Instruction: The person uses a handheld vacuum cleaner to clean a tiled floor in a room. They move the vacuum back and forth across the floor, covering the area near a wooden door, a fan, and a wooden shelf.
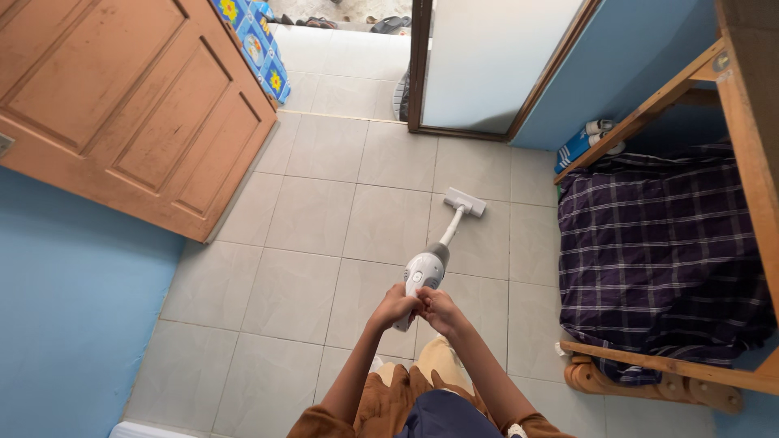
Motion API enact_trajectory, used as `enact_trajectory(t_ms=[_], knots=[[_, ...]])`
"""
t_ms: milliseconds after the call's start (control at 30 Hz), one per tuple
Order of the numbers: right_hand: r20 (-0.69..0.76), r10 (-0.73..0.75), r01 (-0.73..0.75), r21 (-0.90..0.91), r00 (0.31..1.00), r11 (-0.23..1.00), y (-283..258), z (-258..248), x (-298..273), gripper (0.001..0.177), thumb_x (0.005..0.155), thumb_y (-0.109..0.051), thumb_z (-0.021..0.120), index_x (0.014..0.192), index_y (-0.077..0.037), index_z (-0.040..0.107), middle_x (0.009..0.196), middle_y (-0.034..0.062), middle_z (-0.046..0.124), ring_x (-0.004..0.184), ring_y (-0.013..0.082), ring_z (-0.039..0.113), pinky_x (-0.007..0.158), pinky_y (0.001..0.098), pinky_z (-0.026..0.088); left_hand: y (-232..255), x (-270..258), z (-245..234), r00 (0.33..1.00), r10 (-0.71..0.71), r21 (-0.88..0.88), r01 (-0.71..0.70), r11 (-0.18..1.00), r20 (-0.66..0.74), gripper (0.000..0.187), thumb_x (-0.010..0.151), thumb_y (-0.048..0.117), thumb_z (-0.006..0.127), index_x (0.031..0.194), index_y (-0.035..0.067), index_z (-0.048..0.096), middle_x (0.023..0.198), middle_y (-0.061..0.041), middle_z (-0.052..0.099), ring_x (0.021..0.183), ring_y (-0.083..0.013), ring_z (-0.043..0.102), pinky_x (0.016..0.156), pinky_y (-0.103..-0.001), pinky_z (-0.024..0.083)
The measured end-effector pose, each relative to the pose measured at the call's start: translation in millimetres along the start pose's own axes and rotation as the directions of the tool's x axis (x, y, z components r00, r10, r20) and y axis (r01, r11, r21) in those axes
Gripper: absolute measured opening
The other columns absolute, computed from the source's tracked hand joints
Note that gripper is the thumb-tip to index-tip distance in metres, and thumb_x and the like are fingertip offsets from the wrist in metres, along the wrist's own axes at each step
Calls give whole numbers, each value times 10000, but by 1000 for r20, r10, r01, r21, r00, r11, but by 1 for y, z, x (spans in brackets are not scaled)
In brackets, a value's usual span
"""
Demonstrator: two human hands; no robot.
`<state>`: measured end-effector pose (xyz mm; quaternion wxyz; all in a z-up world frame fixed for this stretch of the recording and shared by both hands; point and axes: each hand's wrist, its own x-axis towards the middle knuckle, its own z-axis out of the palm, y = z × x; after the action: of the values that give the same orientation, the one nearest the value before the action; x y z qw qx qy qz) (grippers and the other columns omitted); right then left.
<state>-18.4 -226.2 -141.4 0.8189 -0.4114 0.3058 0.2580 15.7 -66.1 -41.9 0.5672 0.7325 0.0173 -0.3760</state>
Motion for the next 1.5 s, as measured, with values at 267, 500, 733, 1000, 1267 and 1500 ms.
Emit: enact_trajectory(t_ms=[267,500,733,1000,1267,1500], knots=[[-89,-87,94,68,992,993,-83,-62,55,243,946,-159,623,1083,37,578,845,85,668,774,174,647,763,318,545,34,117,34,998,46,41,-44,998,-41,166,718,132,683,661,-23,666,599,-114,665,505,-184,655,485,-339,517],[-168,-111,119,34,979,992,-144,-72,64,310,905,-189,632,1107,43,600,825,147,686,717,219,617,717,327,522,57,180,62,990,76,94,-65,993,-119,175,702,166,725,647,3,692,607,-123,689,535,-196,687,515,-319,525],[-143,-46,56,64,989,996,-114,-65,61,298,936,-217,610,1116,21,612,952,108,680,841,199,643,812,342,544,25,162,58,990,8,83,4,997,-142,241,703,162,704,850,-25,667,667,-124,710,550,-208,698,534,-360,555],[-44,57,-57,8,997,998,-22,-19,33,342,958,-237,596,1161,38,603,1028,127,687,919,197,655,859,343,540,2,41,5,997,23,112,-15,994,-72,232,722,137,649,873,-40,658,643,-101,681,523,-185,664,491,-338,526],[182,89,-102,65,979,993,27,42,-40,374,984,-236,594,1220,53,567,1078,124,664,979,204,658,904,356,558,2,-62,-34,997,-75,75,76,994,-16,291,716,77,649,993,-13,636,687,-108,688,536,-159,654,493,-326,530],[148,85,-95,63,985,993,0,38,-39,365,975,-252,585,1198,36,591,1064,119,678,952,190,670,907,360,544,8,-34,-26,994,-112,-1,112,994,1,315,727,56,630,1033,-20,606,687,-115,666,501,-170,624,462,-324,507]])
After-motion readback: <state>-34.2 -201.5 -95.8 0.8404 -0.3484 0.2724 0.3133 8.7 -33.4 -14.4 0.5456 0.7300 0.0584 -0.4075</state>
